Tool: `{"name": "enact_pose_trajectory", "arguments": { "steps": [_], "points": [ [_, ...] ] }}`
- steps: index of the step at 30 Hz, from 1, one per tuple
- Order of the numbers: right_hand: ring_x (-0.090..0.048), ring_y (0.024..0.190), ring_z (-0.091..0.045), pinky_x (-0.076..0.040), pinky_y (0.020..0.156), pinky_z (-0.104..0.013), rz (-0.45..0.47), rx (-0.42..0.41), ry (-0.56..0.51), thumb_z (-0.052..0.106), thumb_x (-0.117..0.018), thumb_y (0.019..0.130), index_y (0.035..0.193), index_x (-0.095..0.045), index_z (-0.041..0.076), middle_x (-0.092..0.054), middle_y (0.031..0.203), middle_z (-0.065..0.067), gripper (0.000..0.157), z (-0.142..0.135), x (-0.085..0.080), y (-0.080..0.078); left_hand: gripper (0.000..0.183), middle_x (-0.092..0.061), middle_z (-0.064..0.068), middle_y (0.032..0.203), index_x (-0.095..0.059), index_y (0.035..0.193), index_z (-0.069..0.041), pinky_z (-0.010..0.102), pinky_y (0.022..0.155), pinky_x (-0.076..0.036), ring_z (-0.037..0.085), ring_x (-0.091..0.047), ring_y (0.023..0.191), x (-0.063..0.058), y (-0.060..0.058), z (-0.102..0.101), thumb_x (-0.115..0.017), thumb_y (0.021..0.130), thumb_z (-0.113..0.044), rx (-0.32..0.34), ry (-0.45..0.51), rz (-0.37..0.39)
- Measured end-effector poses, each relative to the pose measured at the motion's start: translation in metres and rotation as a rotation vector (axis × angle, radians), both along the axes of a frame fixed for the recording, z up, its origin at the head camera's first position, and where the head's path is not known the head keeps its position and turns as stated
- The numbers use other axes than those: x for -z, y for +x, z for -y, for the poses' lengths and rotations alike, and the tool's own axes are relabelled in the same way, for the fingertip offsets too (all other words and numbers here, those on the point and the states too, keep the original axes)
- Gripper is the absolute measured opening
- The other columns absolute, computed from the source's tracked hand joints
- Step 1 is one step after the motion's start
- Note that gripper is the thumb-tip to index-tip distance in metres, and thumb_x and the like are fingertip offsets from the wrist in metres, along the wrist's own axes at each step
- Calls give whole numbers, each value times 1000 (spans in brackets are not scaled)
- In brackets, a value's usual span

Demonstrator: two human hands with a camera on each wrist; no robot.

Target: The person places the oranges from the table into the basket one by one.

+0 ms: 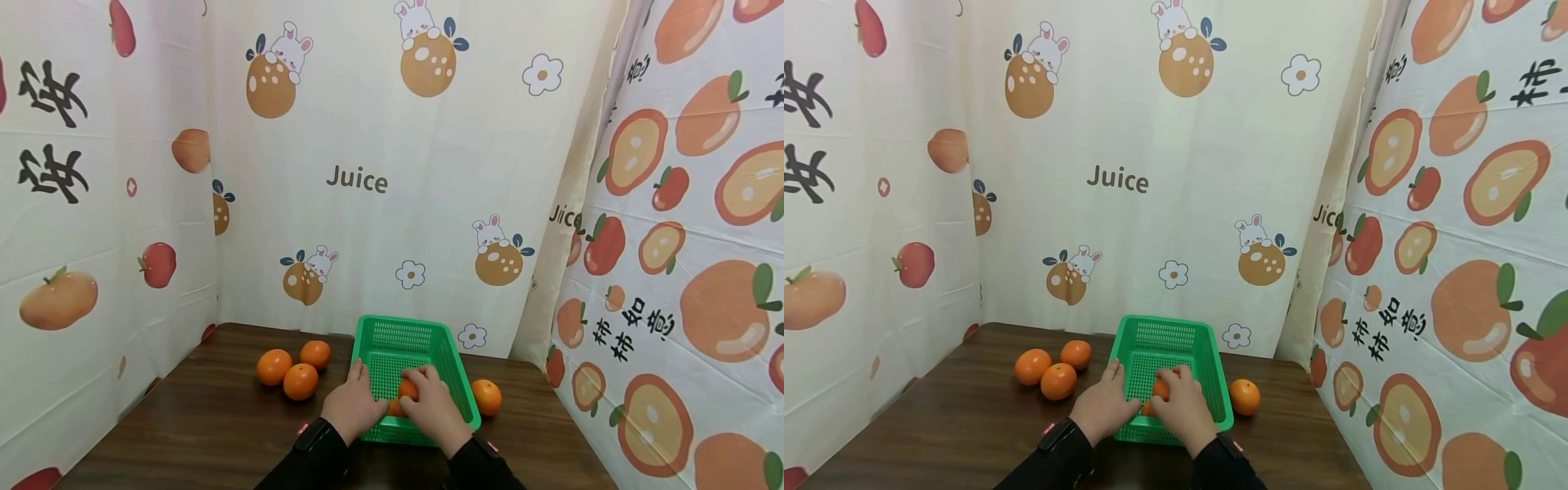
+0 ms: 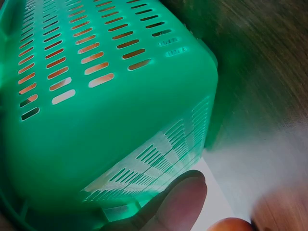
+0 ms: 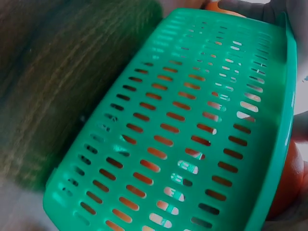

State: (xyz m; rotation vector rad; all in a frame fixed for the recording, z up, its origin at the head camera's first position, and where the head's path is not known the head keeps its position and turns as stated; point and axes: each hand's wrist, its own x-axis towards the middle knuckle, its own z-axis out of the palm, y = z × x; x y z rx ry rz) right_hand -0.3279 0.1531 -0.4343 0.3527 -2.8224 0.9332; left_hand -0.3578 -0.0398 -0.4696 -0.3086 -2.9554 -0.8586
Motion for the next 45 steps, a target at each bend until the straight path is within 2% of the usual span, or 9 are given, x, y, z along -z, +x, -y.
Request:
{"name": "enact_pose_trajectory", "arguments": {
  "steps": [7,16,27,37,41,43,45],
  "points": [
    [-52,106,-31,-50,75,-41,-12,-8,-10,18,-70,95,137,-68,20,-51,141,-15,42,5,2,-1,87,-27,18,176,-41,162,1,39,58,-49,21,-56,60,-1,0,0,-66,97,-51,5,-14,-7],
    [-53,109,-31,-47,75,-40,-45,-33,-40,17,-68,95,140,-66,22,-50,145,-14,46,14,-1,1,86,-26,17,176,-40,162,1,37,55,-45,21,-54,57,-2,-2,0,-65,98,-50,-1,-29,-5],
    [-56,112,-29,-51,78,-39,-81,-102,-29,16,-69,95,142,-65,24,-50,145,-14,48,23,2,1,73,-26,18,176,-39,162,2,36,50,-35,24,-49,53,-1,1,1,-59,102,-34,-4,6,4],
    [-56,111,-29,-51,78,-39,-63,-88,-33,17,-69,95,142,-65,24,-50,146,-14,47,25,4,-2,66,-24,18,177,-37,163,3,34,49,-36,22,-48,52,1,-3,2,-51,104,-22,25,35,0],
    [-55,112,-29,-51,79,-39,-65,-78,-6,18,-69,95,142,-66,23,-51,146,-13,47,27,5,-4,65,-25,21,176,-37,162,6,38,56,-44,24,-56,63,0,-1,3,-51,102,-16,33,79,-6],
    [-55,112,-28,-51,80,-38,-67,-75,9,20,-69,95,143,-65,23,-51,146,-12,48,27,6,-5,64,-25,23,175,-38,161,8,43,69,-54,28,-66,80,-1,0,4,-51,101,-14,34,101,-18],
    [-55,112,-27,-51,80,-38,-71,-73,18,20,-69,95,144,-64,24,-51,147,-12,50,28,7,-6,64,-26,25,174,-39,160,9,51,86,-58,35,-70,103,-2,1,4,-51,101,-12,35,123,-29]
  ]
}}
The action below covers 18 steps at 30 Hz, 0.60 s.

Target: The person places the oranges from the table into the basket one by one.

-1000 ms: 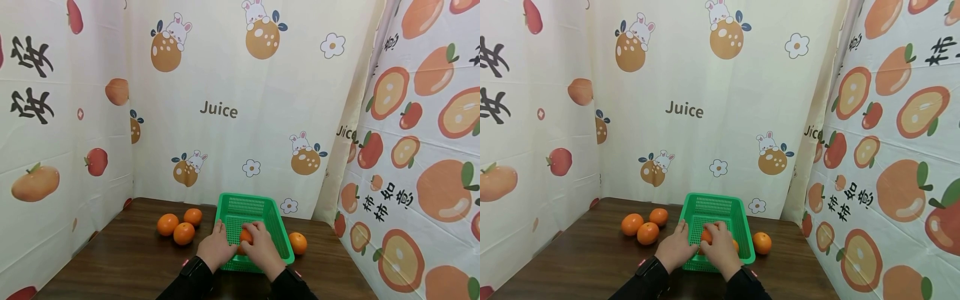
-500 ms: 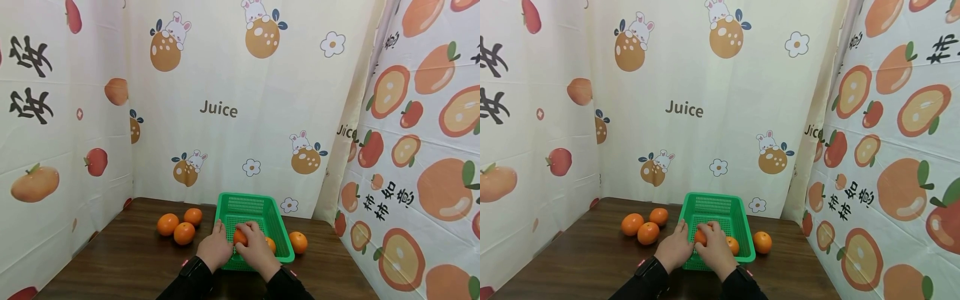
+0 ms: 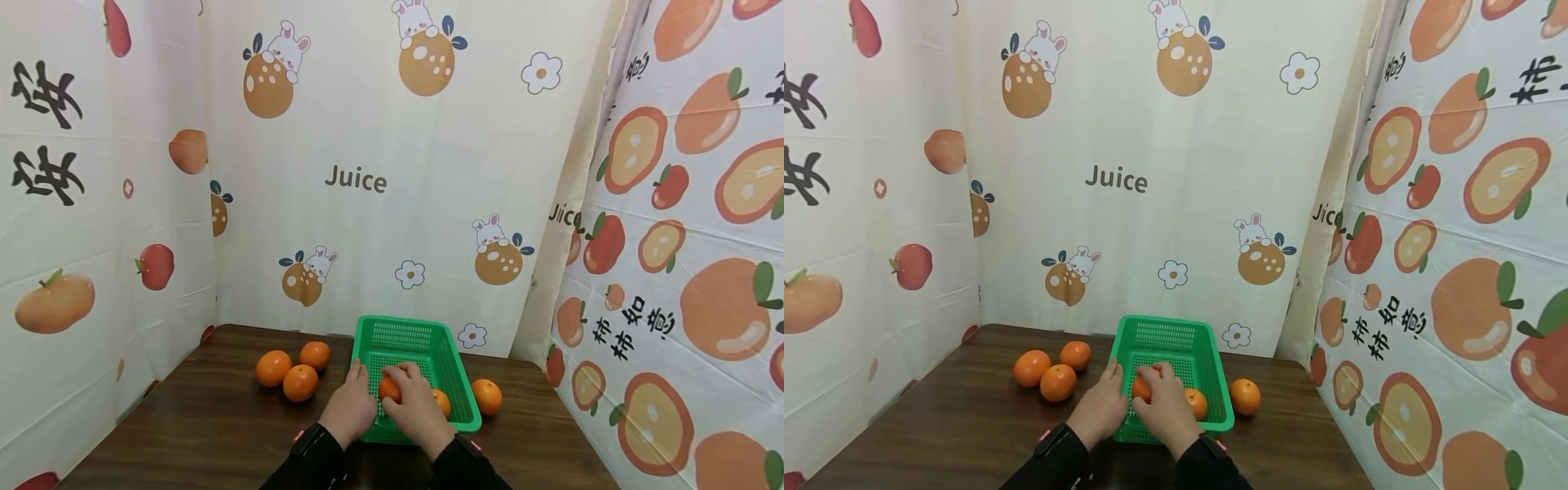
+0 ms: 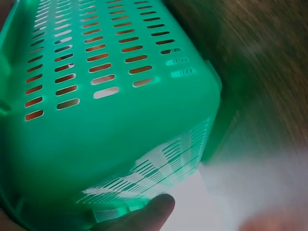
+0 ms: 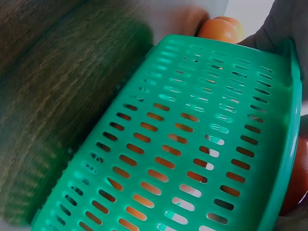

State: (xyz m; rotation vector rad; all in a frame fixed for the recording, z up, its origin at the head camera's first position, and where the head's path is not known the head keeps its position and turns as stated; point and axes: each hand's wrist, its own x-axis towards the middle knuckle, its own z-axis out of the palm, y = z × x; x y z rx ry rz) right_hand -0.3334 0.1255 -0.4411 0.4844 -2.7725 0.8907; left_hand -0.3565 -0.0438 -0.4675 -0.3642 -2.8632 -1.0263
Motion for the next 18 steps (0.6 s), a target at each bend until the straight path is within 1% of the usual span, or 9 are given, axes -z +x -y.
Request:
{"name": "enact_pose_trajectory", "arguments": {
  "steps": [1,3,6,12,15,18],
  "points": [
    [-56,112,-27,-51,80,-37,-3,0,4,20,-69,95,145,-64,24,-51,147,-12,50,0,0,0,64,-26,25,174,-39,160,9,54,95,-57,38,-69,116,0,0,0,-51,101,-12,-1,14,4],
    [-56,112,-27,-51,79,-37,-8,-3,6,19,-70,95,146,-63,24,-51,147,-13,52,0,1,-1,63,-25,25,174,-39,160,9,58,110,-50,42,-59,137,0,0,1,-50,102,-12,-2,55,12],
    [-57,113,-28,-51,78,-37,-31,-21,19,18,-73,94,145,-63,24,-52,146,-13,53,0,1,-1,62,-25,26,174,-38,160,9,62,116,-43,44,-48,148,1,1,1,-49,102,-11,6,122,15],
    [-59,119,-32,-54,79,-38,-83,-62,72,16,-77,93,141,-67,24,-55,145,-13,50,1,4,-1,59,-25,27,174,-38,160,10,63,120,-38,46,-40,154,6,3,4,-45,106,-14,12,195,-16],
    [-58,122,-34,-54,81,-40,-81,-72,95,17,-77,94,142,-67,25,-54,147,-13,50,2,3,1,58,-26,27,173,-39,159,10,64,121,-37,46,-38,155,7,4,4,-43,106,-15,7,229,-29],
    [-57,124,-36,-55,83,-45,-62,-76,110,18,-76,95,143,-66,27,-53,149,-13,50,3,2,3,58,-28,27,173,-41,158,10,64,121,-36,45,-38,155,7,4,3,-43,107,-17,-5,239,-38]
  ]
}}
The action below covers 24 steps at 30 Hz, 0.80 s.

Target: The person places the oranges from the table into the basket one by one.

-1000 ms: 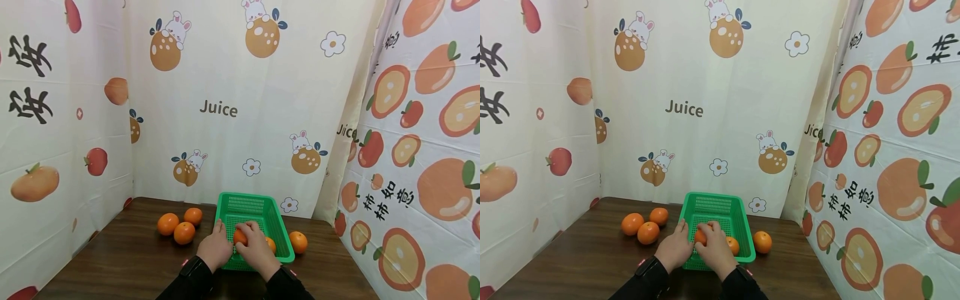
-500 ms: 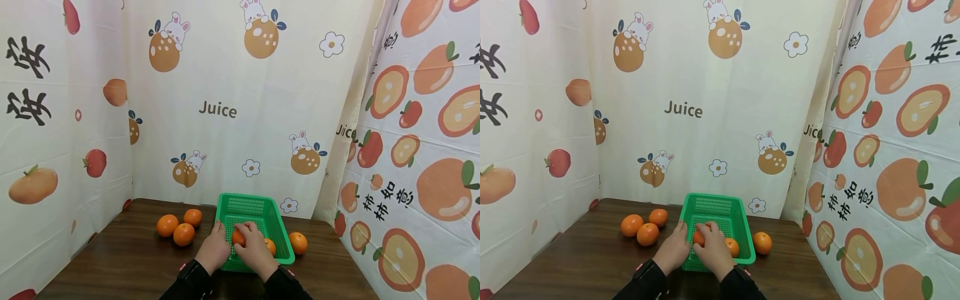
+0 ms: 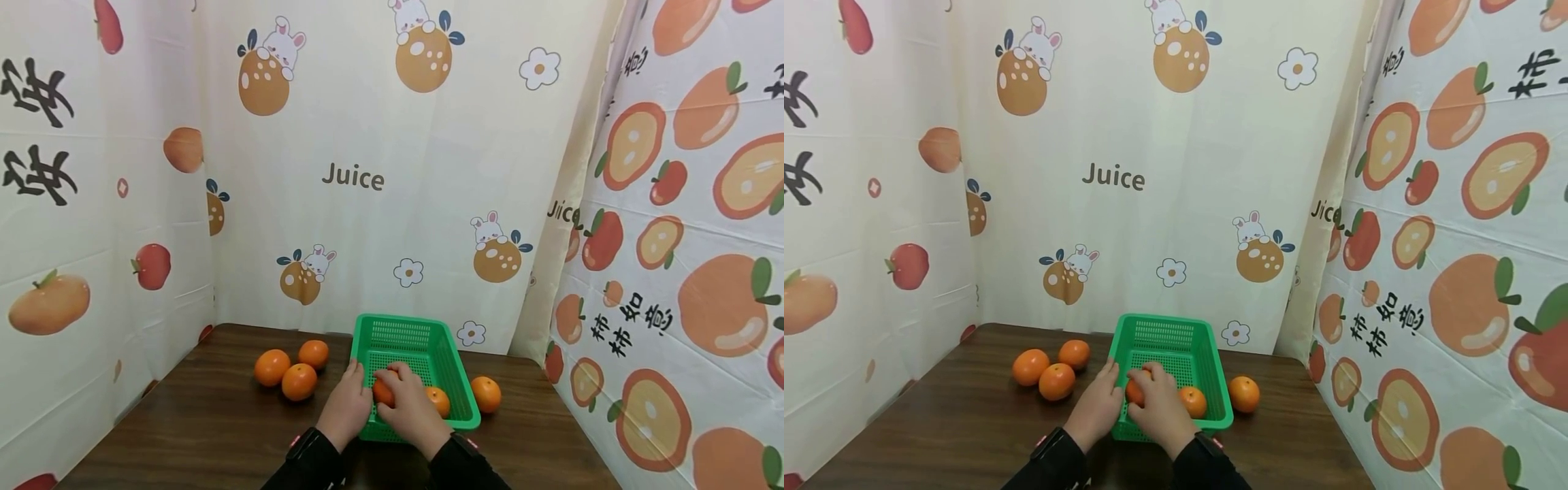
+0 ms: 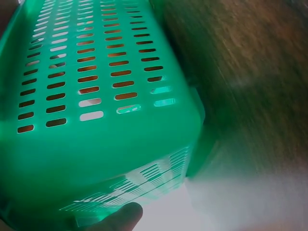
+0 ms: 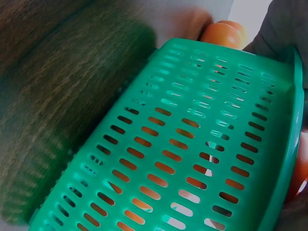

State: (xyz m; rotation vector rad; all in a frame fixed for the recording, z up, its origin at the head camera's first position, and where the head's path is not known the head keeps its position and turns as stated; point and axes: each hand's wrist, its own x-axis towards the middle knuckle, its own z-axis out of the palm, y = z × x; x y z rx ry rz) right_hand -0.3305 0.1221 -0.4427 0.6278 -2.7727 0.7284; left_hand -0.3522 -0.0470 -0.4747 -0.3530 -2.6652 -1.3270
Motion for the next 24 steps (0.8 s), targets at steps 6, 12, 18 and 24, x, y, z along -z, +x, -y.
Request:
{"name": "enact_pose_trajectory", "arguments": {
  "steps": [6,12,18,24],
  "points": [
    [-53,130,-39,-54,92,-54,29,1,14,21,-73,98,145,-64,27,-49,154,-13,49,2,0,0,59,-31,27,172,-43,157,10,63,120,-38,44,-41,154,-2,2,-1,-40,110,-26,-11,-1,-9],
    [-50,135,-43,-51,101,-61,48,9,41,23,-69,100,148,-62,21,-47,157,-15,49,3,1,1,70,-30,28,171,-42,157,10,64,121,-37,46,-40,154,-1,0,-1,-35,115,-45,1,-13,1],
    [-51,134,-41,-50,103,-60,53,7,57,25,-69,101,149,-61,20,-48,155,-16,49,5,2,0,82,-29,26,172,-41,159,8,62,122,-36,44,-40,155,2,-2,-1,-30,113,-59,-2,-23,10],
    [-52,133,-42,-51,101,-59,52,-1,82,29,-65,105,149,-61,21,-48,154,-16,46,7,1,-4,89,-28,28,172,-40,159,9,64,121,-36,46,-39,155,2,-1,0,-24,111,-65,16,-11,3]
  ]
}}
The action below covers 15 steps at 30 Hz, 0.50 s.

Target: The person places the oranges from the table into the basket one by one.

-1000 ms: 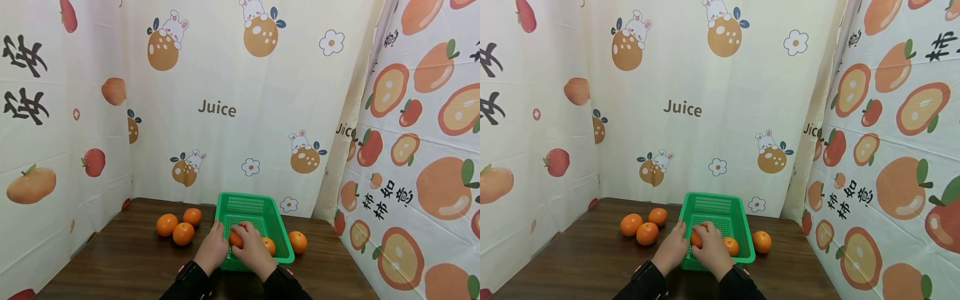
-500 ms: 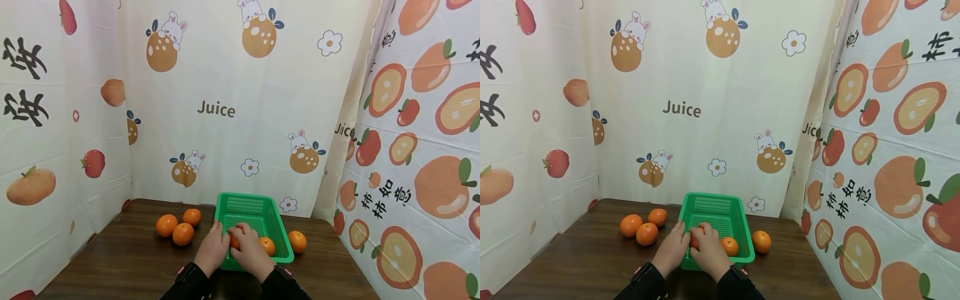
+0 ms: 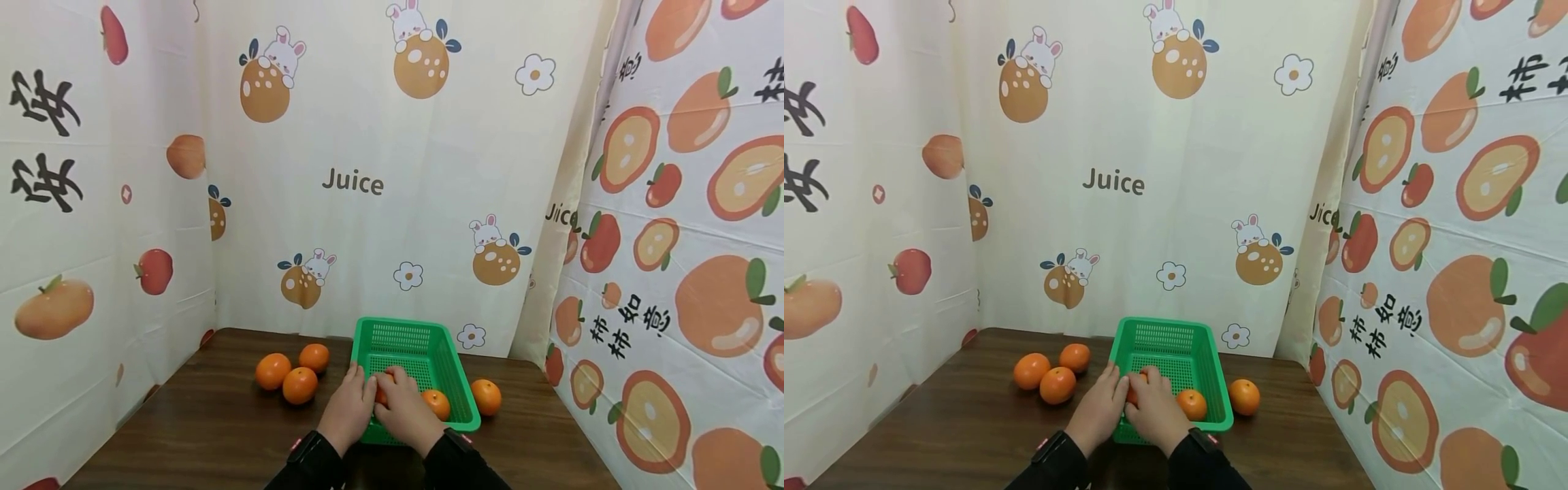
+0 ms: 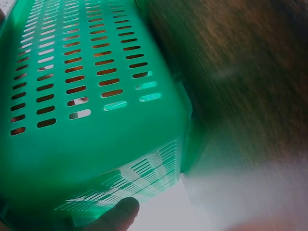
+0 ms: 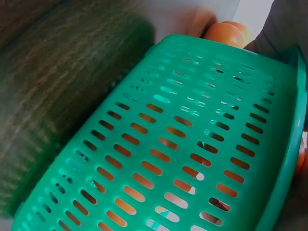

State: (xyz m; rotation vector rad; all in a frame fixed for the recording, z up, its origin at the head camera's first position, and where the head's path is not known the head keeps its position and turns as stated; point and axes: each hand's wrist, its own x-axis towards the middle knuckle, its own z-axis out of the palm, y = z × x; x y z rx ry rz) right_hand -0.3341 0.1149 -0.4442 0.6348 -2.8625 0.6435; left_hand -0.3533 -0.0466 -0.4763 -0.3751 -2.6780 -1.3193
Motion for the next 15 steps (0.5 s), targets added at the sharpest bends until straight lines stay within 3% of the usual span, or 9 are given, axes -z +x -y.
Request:
{"name": "enact_pose_trajectory", "arguments": {
  "steps": [15],
  "points": [
    [-42,147,-36,-43,115,-57,107,-53,-4,31,-48,112,156,-53,18,-42,160,-10,47,0,4,-4,95,-26,32,171,-36,159,11,66,121,-35,49,-37,155,6,-2,2,-20,109,-68,27,44,-39]
  ]
}}
